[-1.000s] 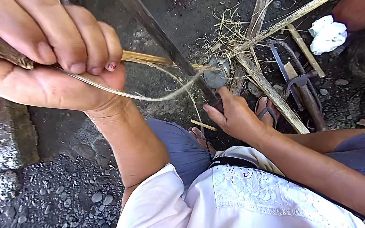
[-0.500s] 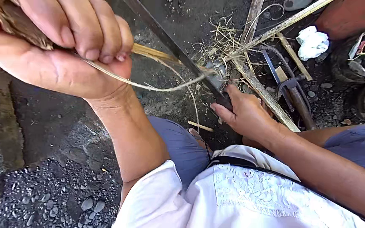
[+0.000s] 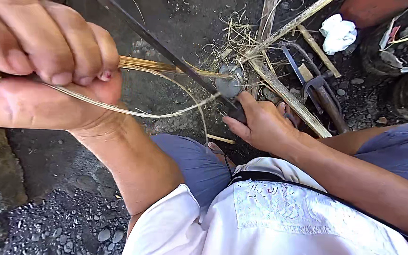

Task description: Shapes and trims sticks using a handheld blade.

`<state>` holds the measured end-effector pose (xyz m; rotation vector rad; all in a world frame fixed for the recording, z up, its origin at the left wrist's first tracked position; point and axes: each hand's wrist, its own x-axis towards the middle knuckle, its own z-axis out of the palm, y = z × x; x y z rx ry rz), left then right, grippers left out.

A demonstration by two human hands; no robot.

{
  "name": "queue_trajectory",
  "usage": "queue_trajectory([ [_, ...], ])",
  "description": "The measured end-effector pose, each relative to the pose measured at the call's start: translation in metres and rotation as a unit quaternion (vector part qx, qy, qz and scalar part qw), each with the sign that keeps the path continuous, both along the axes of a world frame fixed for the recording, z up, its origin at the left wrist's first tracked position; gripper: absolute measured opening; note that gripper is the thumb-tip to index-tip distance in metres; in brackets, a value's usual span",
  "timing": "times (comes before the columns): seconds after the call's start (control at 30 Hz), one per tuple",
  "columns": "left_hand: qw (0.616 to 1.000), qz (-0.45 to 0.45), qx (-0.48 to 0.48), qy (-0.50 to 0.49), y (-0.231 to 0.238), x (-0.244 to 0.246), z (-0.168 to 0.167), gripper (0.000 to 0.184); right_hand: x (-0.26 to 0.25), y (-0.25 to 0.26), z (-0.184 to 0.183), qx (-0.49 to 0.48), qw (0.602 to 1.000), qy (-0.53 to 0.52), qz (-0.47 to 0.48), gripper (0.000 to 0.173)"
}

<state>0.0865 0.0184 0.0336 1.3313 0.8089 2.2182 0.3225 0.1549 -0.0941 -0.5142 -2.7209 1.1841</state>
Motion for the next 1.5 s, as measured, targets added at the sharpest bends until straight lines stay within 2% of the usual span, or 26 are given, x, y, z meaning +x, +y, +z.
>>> queue_trajectory([
  [0.1,1.0,0.009,-0.006,-0.012,-0.002,-0.003,0.001,0.053,0.0,0.027,-0.054,-0.063,0.99,-0.124,-0.012,0.041],
  [0.17,1.0,0.009,-0.007,-0.012,-0.003,-0.012,-0.001,0.054,0.0,0.046,-0.069,-0.081,0.976,-0.2,-0.018,0.041],
  [0.23,0.999,0.044,-0.031,0.006,-0.008,-0.023,-0.004,0.049,0.001,0.039,-0.049,-0.088,0.979,-0.183,-0.019,0.038],
  [0.33,0.995,0.071,-0.059,0.038,-0.013,-0.04,-0.009,0.033,-0.004,0.014,-0.026,-0.061,0.998,-0.027,-0.021,0.035],
  [0.4,0.992,0.086,-0.082,0.033,-0.02,-0.045,-0.011,0.028,-0.009,0.018,-0.05,-0.079,0.995,-0.055,-0.01,0.037],
  [0.5,0.993,0.094,-0.075,0.016,-0.016,-0.041,-0.008,0.029,-0.006,0.052,-0.106,-0.117,0.97,-0.208,-0.041,0.039],
  [0.57,0.99,0.103,-0.095,0.026,-0.021,-0.052,-0.009,0.029,-0.008,0.053,-0.092,-0.115,0.967,-0.225,-0.042,0.039],
  [0.67,0.986,0.086,-0.142,0.032,-0.036,-0.076,-0.011,0.024,-0.008,0.028,-0.063,-0.08,0.992,-0.086,-0.045,0.038],
  [0.7,0.985,0.07,-0.15,0.037,-0.047,-0.082,-0.015,0.02,-0.009,0.026,-0.065,-0.081,0.993,-0.083,-0.026,0.04],
  [0.77,0.988,0.059,-0.144,0.026,-0.056,-0.082,-0.019,0.017,-0.004,0.031,-0.1,-0.085,0.988,-0.127,-0.021,0.043],
  [0.87,0.987,0.09,-0.13,0.018,-0.039,-0.07,-0.012,0.022,0.002,0.066,-0.144,-0.102,0.953,-0.279,-0.066,0.046],
  [0.93,0.985,0.092,-0.141,0.033,-0.047,-0.078,-0.013,0.02,0.0,0.066,-0.134,-0.106,0.946,-0.297,-0.071,0.046],
  [1.03,0.975,0.113,-0.185,0.046,-0.063,-0.089,-0.017,0.015,-0.007,0.043,-0.113,-0.099,0.966,-0.231,-0.053,0.046],
  [1.13,0.975,0.135,-0.174,0.034,-0.063,-0.093,-0.014,0.015,-0.016,0.024,-0.087,-0.134,0.977,-0.162,-0.046,0.042],
  [1.23,0.974,0.149,-0.17,0.034,-0.066,-0.093,-0.015,0.016,-0.024,0.004,-0.046,-0.119,0.992,-0.031,-0.019,0.039],
  [1.3,0.976,0.15,-0.158,0.026,-0.068,-0.093,-0.015,0.017,-0.028,-0.005,-0.034,-0.065,0.995,0.076,-0.003,0.037],
  [1.33,0.978,0.148,-0.147,0.017,-0.068,-0.092,-0.016,0.017,-0.027,-0.005,-0.035,-0.049,0.995,0.091,0.0,0.036],
  [1.5,0.989,0.112,-0.1,-0.001,-0.066,-0.093,-0.02,0.017,0.004,0.024,-0.081,-0.136,0.982,-0.117,-0.061,0.033],
])
